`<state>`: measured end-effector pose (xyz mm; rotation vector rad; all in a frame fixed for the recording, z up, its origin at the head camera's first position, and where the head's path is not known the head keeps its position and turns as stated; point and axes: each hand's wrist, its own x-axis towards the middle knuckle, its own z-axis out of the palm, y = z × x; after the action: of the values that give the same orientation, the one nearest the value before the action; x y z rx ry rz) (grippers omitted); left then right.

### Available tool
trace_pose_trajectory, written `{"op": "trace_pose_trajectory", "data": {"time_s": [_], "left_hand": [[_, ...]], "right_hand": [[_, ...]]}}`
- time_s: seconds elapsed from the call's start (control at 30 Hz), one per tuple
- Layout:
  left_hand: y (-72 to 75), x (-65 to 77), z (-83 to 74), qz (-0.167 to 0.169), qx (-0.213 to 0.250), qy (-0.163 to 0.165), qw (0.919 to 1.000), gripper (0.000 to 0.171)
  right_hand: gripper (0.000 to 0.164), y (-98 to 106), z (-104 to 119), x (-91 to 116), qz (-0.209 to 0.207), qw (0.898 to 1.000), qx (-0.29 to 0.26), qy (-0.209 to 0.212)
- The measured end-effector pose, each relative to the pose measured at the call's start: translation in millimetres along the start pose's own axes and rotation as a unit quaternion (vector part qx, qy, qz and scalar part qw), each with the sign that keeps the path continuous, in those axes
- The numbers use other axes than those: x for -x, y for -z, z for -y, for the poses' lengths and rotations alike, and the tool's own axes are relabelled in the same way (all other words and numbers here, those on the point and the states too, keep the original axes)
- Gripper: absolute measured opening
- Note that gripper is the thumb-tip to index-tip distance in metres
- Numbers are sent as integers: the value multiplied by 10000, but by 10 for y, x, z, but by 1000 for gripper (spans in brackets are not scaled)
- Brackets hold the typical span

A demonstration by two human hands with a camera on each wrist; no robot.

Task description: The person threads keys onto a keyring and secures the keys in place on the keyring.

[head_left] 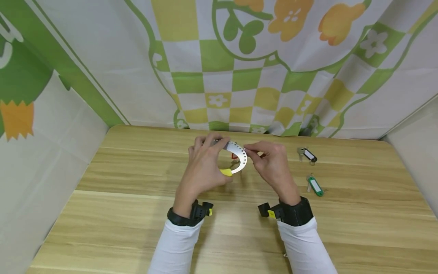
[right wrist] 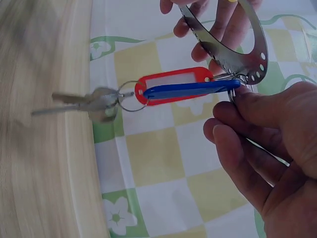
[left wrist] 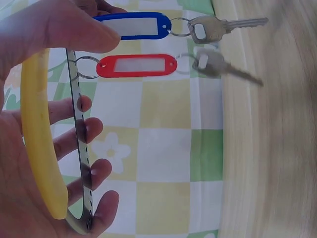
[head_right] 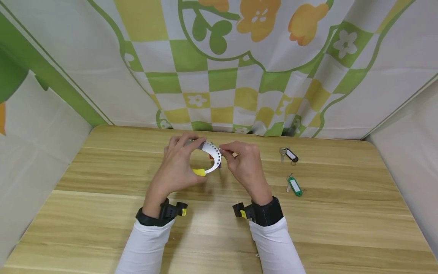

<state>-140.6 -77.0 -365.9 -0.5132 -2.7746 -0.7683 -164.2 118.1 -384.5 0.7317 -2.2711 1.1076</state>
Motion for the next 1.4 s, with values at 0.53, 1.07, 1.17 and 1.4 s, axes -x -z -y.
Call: {"op": "trace_pose_trajectory", "data": {"time_s": [0.53,1.07,1.17,1.4], "left_hand": [[-3,9,31,-56,-142,-197,9997,91],[-3,10,20,-178,-218,-134,9995,90],[-14,3,-9,-310,-255,-55,9992,92],[-34,-6,-48,-396,-441,11,9982,93]], "right_hand": [[7,16,15,2,252,9996,94,43],[9,26,37,-4,303,9991,135,-268],[9,5,49,-14,24,9980,82,-632],[10,-14,61,-18,-237,9952,-1,-946]]}}
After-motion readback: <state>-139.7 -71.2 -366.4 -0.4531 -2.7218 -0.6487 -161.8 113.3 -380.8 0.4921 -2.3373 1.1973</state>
